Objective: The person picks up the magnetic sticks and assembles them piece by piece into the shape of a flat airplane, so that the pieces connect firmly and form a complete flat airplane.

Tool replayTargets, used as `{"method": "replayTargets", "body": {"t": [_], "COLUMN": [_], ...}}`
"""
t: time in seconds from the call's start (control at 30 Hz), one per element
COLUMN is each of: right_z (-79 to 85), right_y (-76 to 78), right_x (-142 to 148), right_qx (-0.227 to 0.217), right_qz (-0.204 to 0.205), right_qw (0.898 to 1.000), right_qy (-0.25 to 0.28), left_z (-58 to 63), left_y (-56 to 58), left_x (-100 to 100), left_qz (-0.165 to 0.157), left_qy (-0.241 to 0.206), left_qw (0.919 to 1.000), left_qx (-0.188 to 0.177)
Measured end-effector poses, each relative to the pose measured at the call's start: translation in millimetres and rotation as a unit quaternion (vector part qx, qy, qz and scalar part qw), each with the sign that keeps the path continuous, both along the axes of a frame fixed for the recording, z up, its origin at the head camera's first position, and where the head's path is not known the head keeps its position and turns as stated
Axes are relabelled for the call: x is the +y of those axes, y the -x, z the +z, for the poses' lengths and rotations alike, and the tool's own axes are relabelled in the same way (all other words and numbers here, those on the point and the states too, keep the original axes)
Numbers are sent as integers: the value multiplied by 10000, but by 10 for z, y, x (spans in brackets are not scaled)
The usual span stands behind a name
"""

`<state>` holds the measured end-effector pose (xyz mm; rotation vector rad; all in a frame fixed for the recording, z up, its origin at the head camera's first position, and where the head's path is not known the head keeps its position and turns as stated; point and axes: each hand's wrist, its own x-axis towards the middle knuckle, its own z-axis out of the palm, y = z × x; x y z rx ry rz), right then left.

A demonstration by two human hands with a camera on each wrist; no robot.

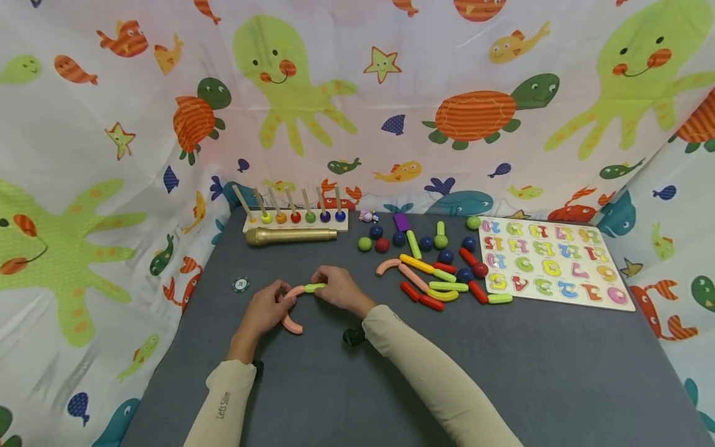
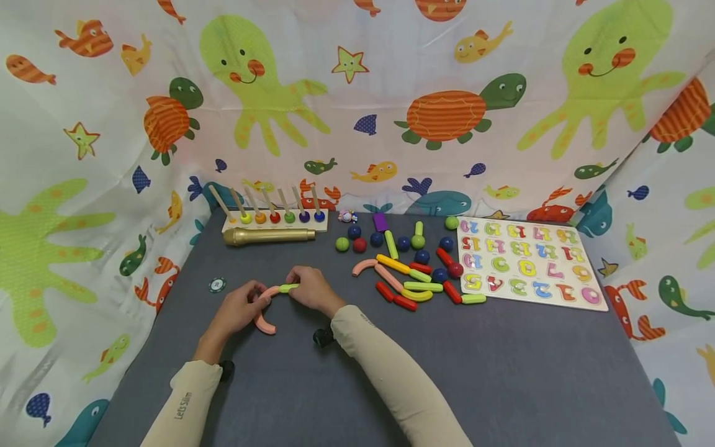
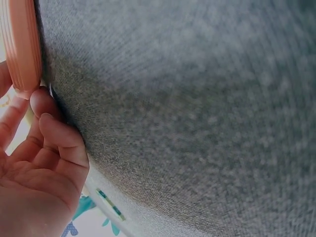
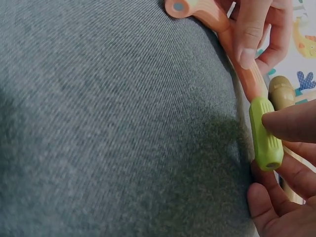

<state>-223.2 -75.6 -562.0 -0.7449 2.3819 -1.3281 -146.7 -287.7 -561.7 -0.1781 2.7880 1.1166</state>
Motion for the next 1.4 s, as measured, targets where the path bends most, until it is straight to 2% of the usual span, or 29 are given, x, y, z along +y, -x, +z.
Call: {"method": "replayTargets", "body": {"t": [0.2, 0.33, 0.53, 0.67, 0.8, 0.9, 1.07, 1.17, 1.23, 1.3, 1.4], "right_z": [23, 118, 297, 380, 436, 463, 451, 430, 413, 395, 364], "right_y": [24, 69, 159, 204, 198, 162, 108, 80, 63, 52, 45], "right_x": [114, 316, 756, 1082, 1343, 1473, 1619, 1656, 1658, 1651, 1634], "right_qx": [149, 288, 575, 1129, 1644, 1716, 1255, 910, 900, 1135, 1654], "right_qz": [207, 287, -58, -250, -158, -40, 91, 183, 242, 310, 388], "right_qw": [9997, 9991, 9982, 9912, 9752, 9651, 9626, 9615, 9564, 9462, 9225], "right_qy": [0, -81, -171, -643, -1477, -1979, -2397, -2588, -2769, -3014, -3467], "left_z": [-10, -5, -3, 10, 62, 102, 113, 107, 102, 106, 127], "left_y": [-9, -24, -59, -103, -169, -224, -306, -366, -406, -437, -465], "left_x": [12, -1, -65, -108, -121, -113, -105, -115, -128, -136, -135], "left_qz": [14, 69, 85, 147, 106, 60, 37, -137, -403, -787, -1338], "left_qy": [71, 158, 176, 107, 34, 6, -27, 38, 149, 266, 334], "left_qw": [10000, 9999, 9998, 9994, 9989, 9986, 9983, 9990, 9988, 9965, 9901], "left_qx": [-8, -2, -99, -302, -460, -528, -587, -428, -232, 14, 253]}}
